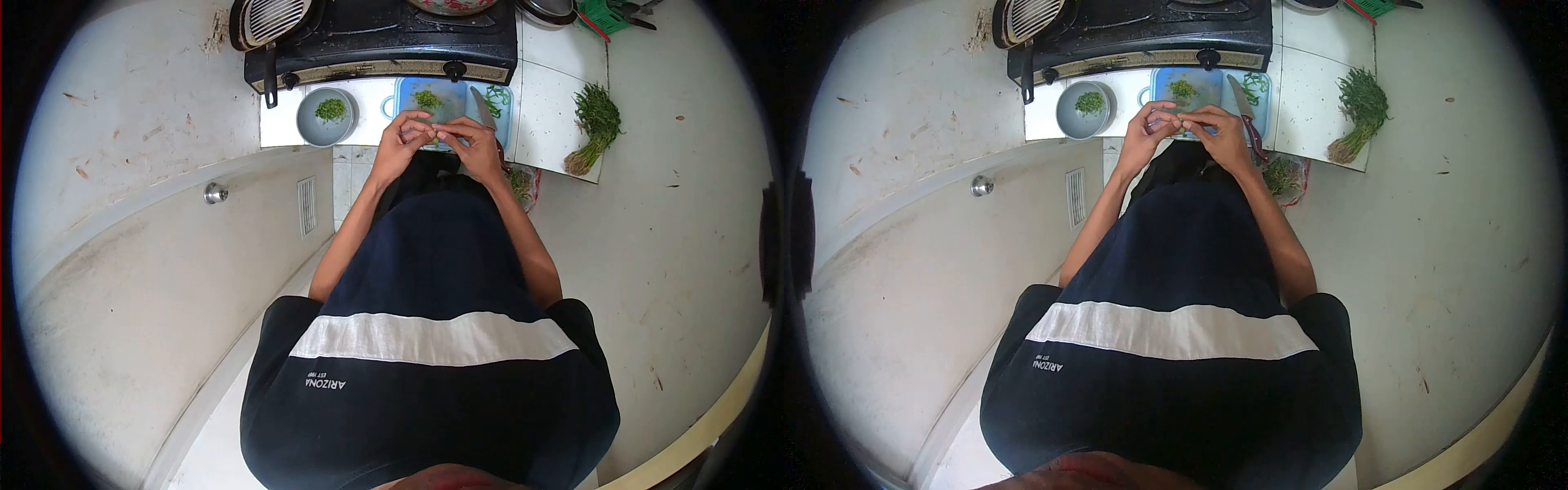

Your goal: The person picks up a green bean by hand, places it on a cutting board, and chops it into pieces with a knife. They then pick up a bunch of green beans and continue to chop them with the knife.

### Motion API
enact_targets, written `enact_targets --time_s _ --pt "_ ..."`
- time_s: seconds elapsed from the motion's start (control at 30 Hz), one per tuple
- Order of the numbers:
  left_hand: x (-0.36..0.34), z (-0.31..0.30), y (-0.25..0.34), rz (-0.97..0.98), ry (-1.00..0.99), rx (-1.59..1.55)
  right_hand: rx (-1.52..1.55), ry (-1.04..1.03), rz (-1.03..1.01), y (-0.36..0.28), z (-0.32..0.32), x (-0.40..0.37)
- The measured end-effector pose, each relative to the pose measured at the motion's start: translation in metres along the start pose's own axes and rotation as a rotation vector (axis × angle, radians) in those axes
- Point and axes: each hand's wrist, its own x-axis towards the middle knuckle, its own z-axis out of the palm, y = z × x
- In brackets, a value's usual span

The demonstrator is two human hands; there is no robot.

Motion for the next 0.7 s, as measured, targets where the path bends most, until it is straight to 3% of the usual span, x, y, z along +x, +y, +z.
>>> enact_targets --time_s 0.27,0.67,0.7 --pt "0.004 -0.001 0.004 -0.046 -0.102 0.043 0.042 -0.127 0.054 0.0 -0.013 0.007" --pt "0.013 -0.006 -0.02 -0.064 -0.137 0.05 -0.077 0.039 0.02 0.0 -0.027 0.012" --pt "0.013 -0.007 -0.02 -0.021 -0.1 0.207 -0.078 0.037 0.018 0.0 -0.028 0.013"
